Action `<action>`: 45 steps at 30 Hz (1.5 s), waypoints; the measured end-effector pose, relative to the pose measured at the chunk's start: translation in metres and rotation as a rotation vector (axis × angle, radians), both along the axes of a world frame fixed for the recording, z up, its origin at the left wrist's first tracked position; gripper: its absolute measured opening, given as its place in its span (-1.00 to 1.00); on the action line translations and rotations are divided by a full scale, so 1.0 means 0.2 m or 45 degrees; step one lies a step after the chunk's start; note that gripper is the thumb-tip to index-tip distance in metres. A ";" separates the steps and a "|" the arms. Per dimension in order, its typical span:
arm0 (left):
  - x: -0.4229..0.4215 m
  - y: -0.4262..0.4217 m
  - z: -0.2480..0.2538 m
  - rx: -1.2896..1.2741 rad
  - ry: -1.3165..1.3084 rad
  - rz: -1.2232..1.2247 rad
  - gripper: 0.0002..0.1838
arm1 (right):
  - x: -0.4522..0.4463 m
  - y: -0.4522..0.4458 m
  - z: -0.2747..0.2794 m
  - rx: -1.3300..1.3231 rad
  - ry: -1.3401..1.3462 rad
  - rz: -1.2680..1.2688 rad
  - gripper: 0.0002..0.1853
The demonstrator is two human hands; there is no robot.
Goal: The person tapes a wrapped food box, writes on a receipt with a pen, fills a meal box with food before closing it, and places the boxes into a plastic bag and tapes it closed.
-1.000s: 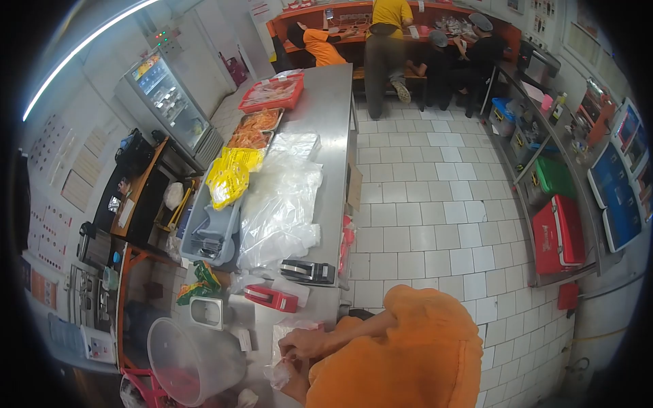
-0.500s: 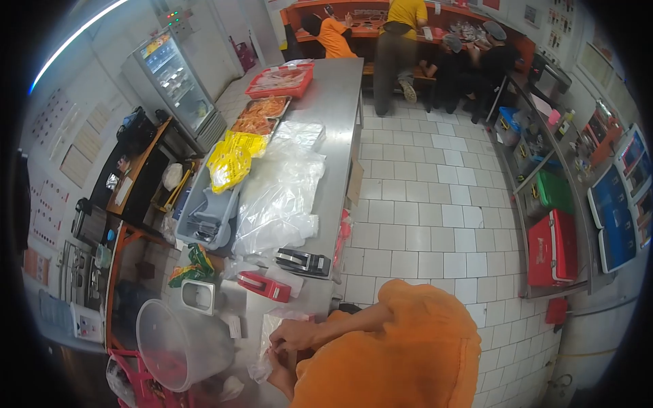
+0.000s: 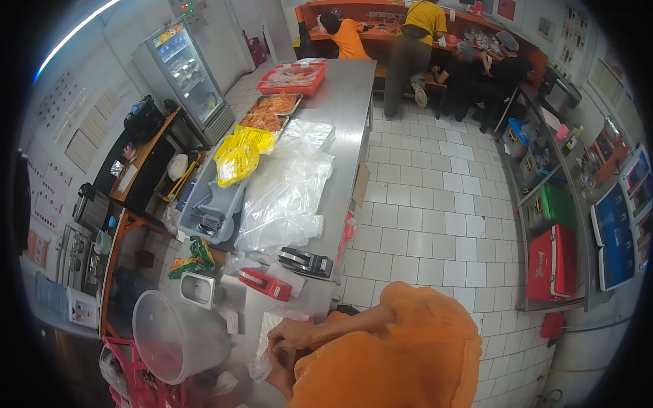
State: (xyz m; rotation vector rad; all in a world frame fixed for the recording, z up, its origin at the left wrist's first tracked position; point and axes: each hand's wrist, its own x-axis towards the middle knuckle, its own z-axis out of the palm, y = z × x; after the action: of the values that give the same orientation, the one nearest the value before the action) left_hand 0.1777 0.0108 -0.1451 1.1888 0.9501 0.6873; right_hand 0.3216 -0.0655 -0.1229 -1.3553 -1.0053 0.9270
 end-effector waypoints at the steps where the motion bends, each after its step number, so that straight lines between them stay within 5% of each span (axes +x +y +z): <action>1: 0.00 0.00 0.00 0.001 -0.001 0.003 -0.85 | 0.00 0.00 0.00 0.002 -0.003 0.007 -0.84; 27: 0.00 0.02 0.01 -0.122 -0.049 -0.040 -0.79 | 0.04 0.01 0.04 -0.100 -0.041 0.067 -0.82; 31: -0.02 0.05 0.02 0.261 0.154 -0.098 -0.79 | 0.02 0.05 0.01 -0.164 0.018 0.203 -0.81; 37: -0.02 0.04 0.22 -0.079 0.174 0.005 -0.79 | 0.01 0.07 0.10 -0.282 0.042 0.080 -0.83; 40: -0.05 0.04 0.24 0.134 0.391 -0.174 -0.81 | 0.02 0.09 0.11 -0.394 0.106 -0.013 -0.81; 45: -0.07 0.07 0.21 0.319 0.222 -0.287 -0.83 | 0.09 0.13 0.15 -0.326 -0.001 0.269 -0.88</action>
State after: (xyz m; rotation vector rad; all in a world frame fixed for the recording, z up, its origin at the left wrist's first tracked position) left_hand 0.1627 0.0246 -0.1035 1.5720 0.8732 0.5383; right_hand 0.3393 -0.0395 -0.0934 -1.4791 -1.0717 1.2478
